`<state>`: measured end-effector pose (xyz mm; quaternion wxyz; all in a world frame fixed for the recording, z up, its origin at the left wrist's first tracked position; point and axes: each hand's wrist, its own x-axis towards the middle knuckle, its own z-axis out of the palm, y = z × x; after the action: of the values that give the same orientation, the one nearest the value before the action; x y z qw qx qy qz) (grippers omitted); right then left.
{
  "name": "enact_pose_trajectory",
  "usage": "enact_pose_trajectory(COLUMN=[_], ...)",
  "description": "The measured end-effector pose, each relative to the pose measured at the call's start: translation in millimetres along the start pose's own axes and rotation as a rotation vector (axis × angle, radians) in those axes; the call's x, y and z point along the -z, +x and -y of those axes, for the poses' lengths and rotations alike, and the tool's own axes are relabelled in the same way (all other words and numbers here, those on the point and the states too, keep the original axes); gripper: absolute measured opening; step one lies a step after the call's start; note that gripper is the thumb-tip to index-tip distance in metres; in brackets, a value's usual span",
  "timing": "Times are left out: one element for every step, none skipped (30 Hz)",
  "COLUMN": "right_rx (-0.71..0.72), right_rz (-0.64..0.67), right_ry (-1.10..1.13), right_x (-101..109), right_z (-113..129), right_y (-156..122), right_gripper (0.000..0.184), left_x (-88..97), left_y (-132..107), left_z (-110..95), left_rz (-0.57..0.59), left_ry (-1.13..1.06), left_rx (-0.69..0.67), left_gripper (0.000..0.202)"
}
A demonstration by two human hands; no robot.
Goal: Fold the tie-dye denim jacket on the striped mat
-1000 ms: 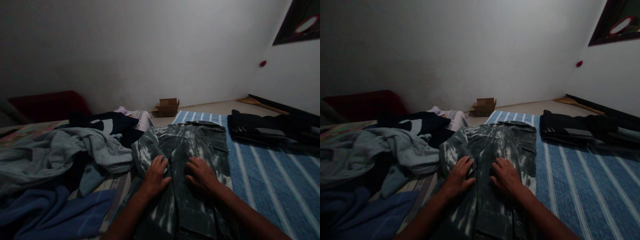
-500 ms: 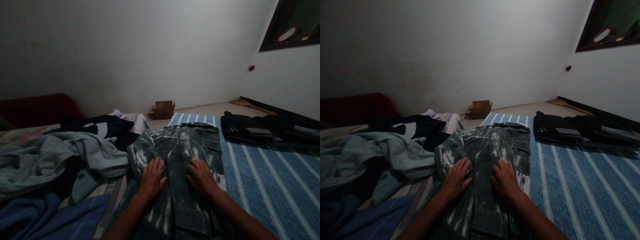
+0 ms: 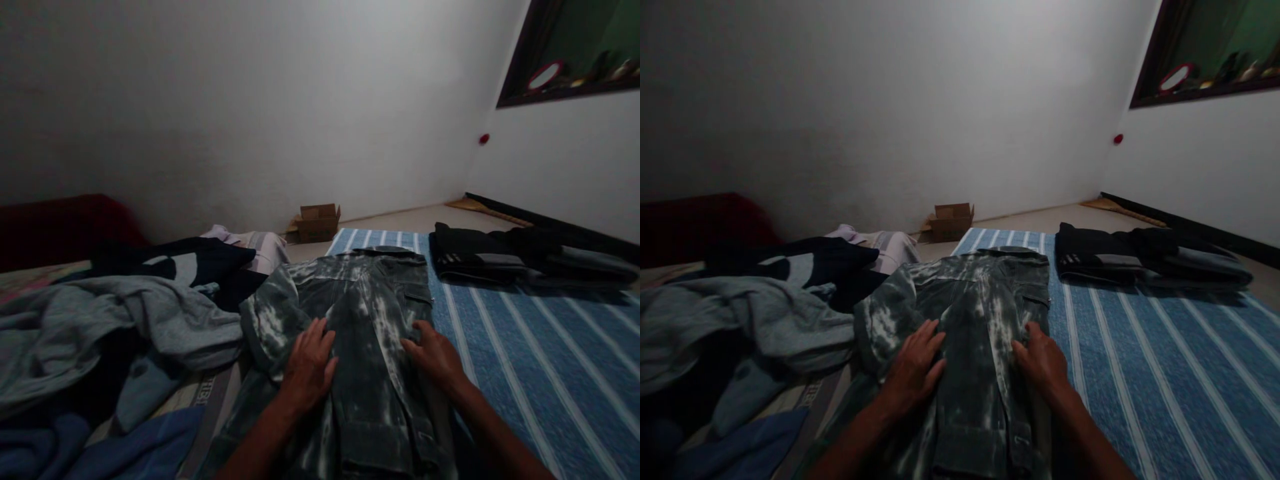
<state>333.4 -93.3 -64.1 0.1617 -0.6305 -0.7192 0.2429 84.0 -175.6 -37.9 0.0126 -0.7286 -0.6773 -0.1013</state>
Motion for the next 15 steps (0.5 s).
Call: enact_pose_trajectory(right_rx=[0.002, 0.007, 0.014, 0.023, 0.030, 0.036, 0.040, 0.042, 0.043, 0.046, 0.053, 0.059, 0.075, 0.085, 0.089], right_rz=[0.002, 0.004, 0.011, 0.018, 0.025, 0.028, 0.028, 0.023, 0.016, 0.005, -0.006, -0.012, -0.020, -0.006, 0.017], right_ry=[0.005, 0.008, 0.014, 0.021, 0.028, 0.037, 0.045, 0.053, 0.063, 0.068, 0.061, 0.045, -0.004, -0.068, -0.130], right_x=[0, 0, 0, -1, -2, -3, -4, -4, -5, -5, -5, -5, -4, -3, -2], right_z=[-1, -2, -2, -2, -2, -1, 1, 5, 9, 16, 24, 33, 44, 55, 66], right_y=[2, 3, 4, 5, 6, 7, 7, 6, 5, 3, 1, -1, -4, -7, -9], right_gripper=[0.039, 0.033, 0.027, 0.021, 0.017, 0.015, 0.013, 0.012, 0.010, 0.008, 0.009, 0.013, 0.017, 0.021, 0.023], left_x=[-1.6, -3.0, -4.1, -4.9, -5.4, -5.7, -5.8, -5.7, -5.5, -5.1, -4.5, -4.0, -3.5, -3.3, -3.6], left_y=[3, 6, 10, 13, 15, 17, 18, 19, 20, 20, 20, 20, 21, 21, 22], left_z=[-4, -9, -13, -18, -23, -27, -31, -34, -36, -38, -39, -40, -40, -40, -39], left_rz=[0.005, 0.026, 0.060, 0.103, 0.152, 0.202, 0.247, 0.282, 0.307, 0.325, 0.337, 0.346, 0.352, 0.357, 0.361], left_ry=[-0.044, -0.084, -0.113, -0.130, -0.132, -0.122, -0.103, -0.081, -0.061, -0.045, -0.036, -0.032, -0.032, -0.031, -0.028], left_rx=[-0.041, -0.074, -0.095, -0.103, -0.102, -0.094, -0.082, -0.072, -0.063, -0.059, -0.057, -0.057, -0.057, -0.058, -0.057], left_gripper=[0.040, 0.040, 0.041, 0.042, 0.043, 0.044, 0.044, 0.044, 0.043, 0.042, 0.041, 0.042, 0.042, 0.042, 0.042])
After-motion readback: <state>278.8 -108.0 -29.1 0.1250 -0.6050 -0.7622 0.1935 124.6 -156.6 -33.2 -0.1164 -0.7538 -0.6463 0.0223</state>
